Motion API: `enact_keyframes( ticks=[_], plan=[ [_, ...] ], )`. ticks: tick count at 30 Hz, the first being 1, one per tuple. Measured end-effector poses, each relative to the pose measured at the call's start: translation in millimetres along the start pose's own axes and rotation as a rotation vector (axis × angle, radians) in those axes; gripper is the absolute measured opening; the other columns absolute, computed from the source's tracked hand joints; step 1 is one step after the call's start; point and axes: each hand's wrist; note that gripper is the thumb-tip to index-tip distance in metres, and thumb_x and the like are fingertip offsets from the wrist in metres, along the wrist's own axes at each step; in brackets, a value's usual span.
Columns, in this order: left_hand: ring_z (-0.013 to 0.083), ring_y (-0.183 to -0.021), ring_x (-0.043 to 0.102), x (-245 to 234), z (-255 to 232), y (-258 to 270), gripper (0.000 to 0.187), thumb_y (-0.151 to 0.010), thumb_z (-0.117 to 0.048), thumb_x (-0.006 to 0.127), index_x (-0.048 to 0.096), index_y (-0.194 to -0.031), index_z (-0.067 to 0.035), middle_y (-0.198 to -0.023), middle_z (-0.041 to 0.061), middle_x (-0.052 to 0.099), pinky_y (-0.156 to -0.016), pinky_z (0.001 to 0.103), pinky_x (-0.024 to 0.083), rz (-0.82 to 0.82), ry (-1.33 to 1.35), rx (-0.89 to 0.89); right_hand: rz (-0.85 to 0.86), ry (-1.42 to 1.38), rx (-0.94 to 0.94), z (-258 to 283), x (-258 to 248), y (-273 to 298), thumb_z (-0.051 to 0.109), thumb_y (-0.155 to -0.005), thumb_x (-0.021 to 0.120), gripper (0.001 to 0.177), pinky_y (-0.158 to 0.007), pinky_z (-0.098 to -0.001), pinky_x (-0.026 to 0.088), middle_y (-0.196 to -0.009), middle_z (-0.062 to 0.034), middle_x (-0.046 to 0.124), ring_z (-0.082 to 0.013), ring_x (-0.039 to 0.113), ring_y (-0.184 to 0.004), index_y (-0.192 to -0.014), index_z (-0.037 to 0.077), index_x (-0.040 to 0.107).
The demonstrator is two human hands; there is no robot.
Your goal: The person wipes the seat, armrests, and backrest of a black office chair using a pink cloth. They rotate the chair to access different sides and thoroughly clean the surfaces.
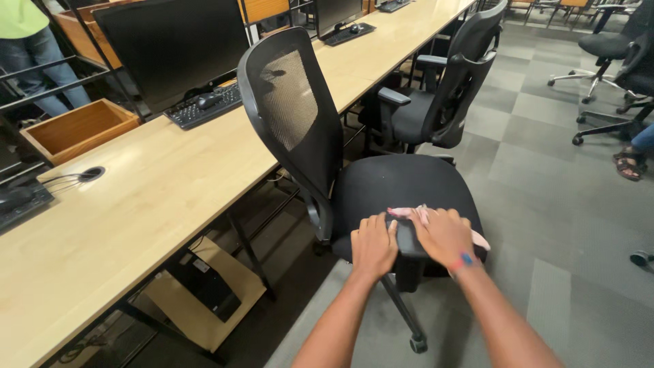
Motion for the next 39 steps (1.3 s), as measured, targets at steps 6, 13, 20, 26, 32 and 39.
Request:
enact_keyframes(
  ticks=[6, 13, 20, 26, 32, 39],
  plan=[
    [0.0345, -0.117, 0.060, -25, -17, 9, 0.046, -0.101, -0.026, 0.049, 0.059, -0.142, -0.007, -0.126, 0.016, 0.068, -0.098, 0.049, 0.047, -0.016, 0.078, -0.074, 0.297, -0.313, -0.372, 64, 66, -90, 0.053, -0.108, 0.028, 0.057, -0.098, -0.0564, 0.045, -0.125, -0.0223, 0.066, -0.0431, 0.062, -0.114, -0.134, 0.014, 0.060],
    [0.0374, -0.109, 0.056, -4, 4, -4, 0.074, -0.095, -0.030, 0.055, 0.032, -0.152, 0.012, -0.133, 0.023, 0.058, -0.084, 0.049, 0.046, -0.075, -0.073, 0.033, 0.248, -0.028, -0.322, 5, 40, -59, 0.046, -0.095, 0.047, 0.042, -0.093, -0.0499, 0.054, -0.119, -0.0144, 0.073, -0.0357, 0.070, -0.107, -0.124, 0.024, 0.068],
    [0.0331, -0.113, 0.057, 3, -2, 0, 0.051, -0.103, -0.034, 0.046, 0.055, -0.143, -0.004, -0.126, 0.013, 0.064, -0.091, 0.048, 0.046, -0.007, -0.108, -0.012, -0.531, -1.718, -0.075, -46, 11, 13, 0.019, -0.095, 0.058, 0.023, -0.083, -0.0368, 0.054, -0.104, -0.0117, 0.074, -0.0244, 0.070, -0.097, -0.114, 0.007, 0.066],
    [0.0330, -0.115, 0.057, -5, 1, -2, 0.045, -0.104, -0.036, 0.046, 0.062, -0.136, -0.009, -0.124, 0.013, 0.065, -0.094, 0.050, 0.045, 0.013, -0.124, 0.001, -0.644, -2.047, 1.235, 17, 60, 45, 0.057, -0.103, 0.046, 0.041, -0.084, -0.0402, 0.056, -0.114, -0.0024, 0.064, -0.0209, 0.067, -0.100, -0.119, 0.020, 0.052],
    [0.0325, -0.125, 0.053, 0, 22, -9, 0.047, -0.103, -0.041, 0.047, 0.060, -0.138, -0.011, -0.132, 0.010, 0.062, -0.100, 0.049, 0.044, 0.135, -0.056, -0.005, -0.576, -2.349, 0.833, 34, 124, 73, 0.038, -0.099, 0.056, 0.024, -0.085, -0.0369, 0.055, -0.114, 0.0014, 0.065, -0.0153, 0.066, -0.103, -0.116, 0.020, 0.058],
    [0.0342, -0.136, 0.044, 17, 49, -30, 0.054, -0.098, -0.043, 0.052, 0.055, -0.143, -0.014, -0.143, 0.010, 0.056, -0.111, 0.047, 0.037, 0.323, 0.136, -0.017, -0.385, -2.678, 0.322, 102, 232, 49, 0.058, -0.114, 0.046, 0.043, -0.065, -0.0332, 0.045, -0.104, -0.0088, 0.067, -0.0219, 0.061, -0.084, -0.114, 0.018, 0.061]
  ],
)
Point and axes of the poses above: each hand's wrist, its own y-axis away from the middle knuckle, its own x-axis out of the palm, z = x × y
